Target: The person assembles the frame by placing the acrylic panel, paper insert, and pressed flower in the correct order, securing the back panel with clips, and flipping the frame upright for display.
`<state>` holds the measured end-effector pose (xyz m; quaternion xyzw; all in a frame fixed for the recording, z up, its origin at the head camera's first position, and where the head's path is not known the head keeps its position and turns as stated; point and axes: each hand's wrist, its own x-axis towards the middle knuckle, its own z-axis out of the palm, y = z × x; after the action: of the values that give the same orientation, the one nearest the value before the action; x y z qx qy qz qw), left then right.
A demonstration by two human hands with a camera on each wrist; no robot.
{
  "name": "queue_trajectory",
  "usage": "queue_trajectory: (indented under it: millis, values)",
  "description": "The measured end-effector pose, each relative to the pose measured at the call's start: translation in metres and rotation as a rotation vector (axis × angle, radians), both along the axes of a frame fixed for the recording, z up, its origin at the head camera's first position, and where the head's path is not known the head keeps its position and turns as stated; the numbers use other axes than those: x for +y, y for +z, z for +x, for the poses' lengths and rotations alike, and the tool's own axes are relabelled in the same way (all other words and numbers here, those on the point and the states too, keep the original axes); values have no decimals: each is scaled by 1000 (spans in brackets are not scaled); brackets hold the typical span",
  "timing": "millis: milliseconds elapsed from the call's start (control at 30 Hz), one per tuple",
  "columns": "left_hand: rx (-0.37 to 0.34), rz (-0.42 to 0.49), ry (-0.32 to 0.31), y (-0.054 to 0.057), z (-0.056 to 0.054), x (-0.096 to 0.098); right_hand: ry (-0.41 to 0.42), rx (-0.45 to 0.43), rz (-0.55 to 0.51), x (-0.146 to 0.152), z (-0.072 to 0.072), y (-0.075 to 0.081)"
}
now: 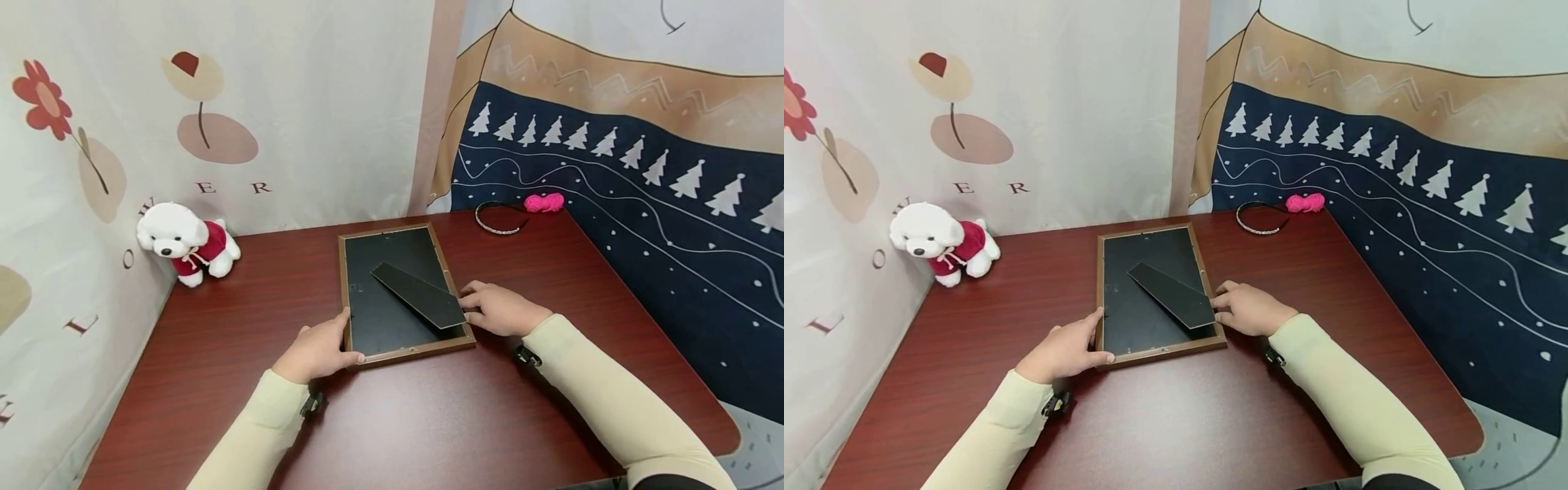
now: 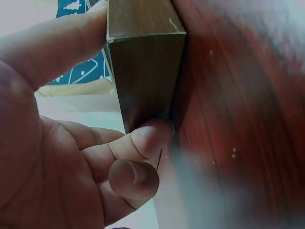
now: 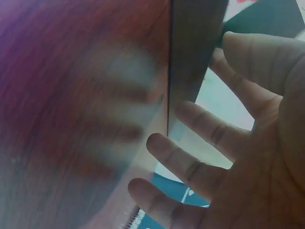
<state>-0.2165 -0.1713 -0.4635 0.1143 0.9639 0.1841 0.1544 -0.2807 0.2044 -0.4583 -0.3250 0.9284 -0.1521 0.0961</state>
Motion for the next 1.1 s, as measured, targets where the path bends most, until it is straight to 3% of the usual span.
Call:
queue_trajectory:
  millis: [233, 367, 467, 633, 867, 1100]
  values:
    - [13, -27, -33, 1, 8, 4, 17, -146, -157, 7, -12, 0]
    - [26, -5, -48, 2, 3, 1, -17, -196, -202, 9, -24, 2]
    - [50, 27, -56, 0, -9, -5, -76, -204, -217, 8, -37, 5]
    - [81, 65, -67, -9, -40, -18, -173, -211, -222, 3, -66, 7]
    - [90, 144, -22, -18, -81, -25, -225, -216, -252, -9, -100, -1]
    - [23, 182, 11, -15, -100, -24, -237, -226, -244, -21, -111, -9]
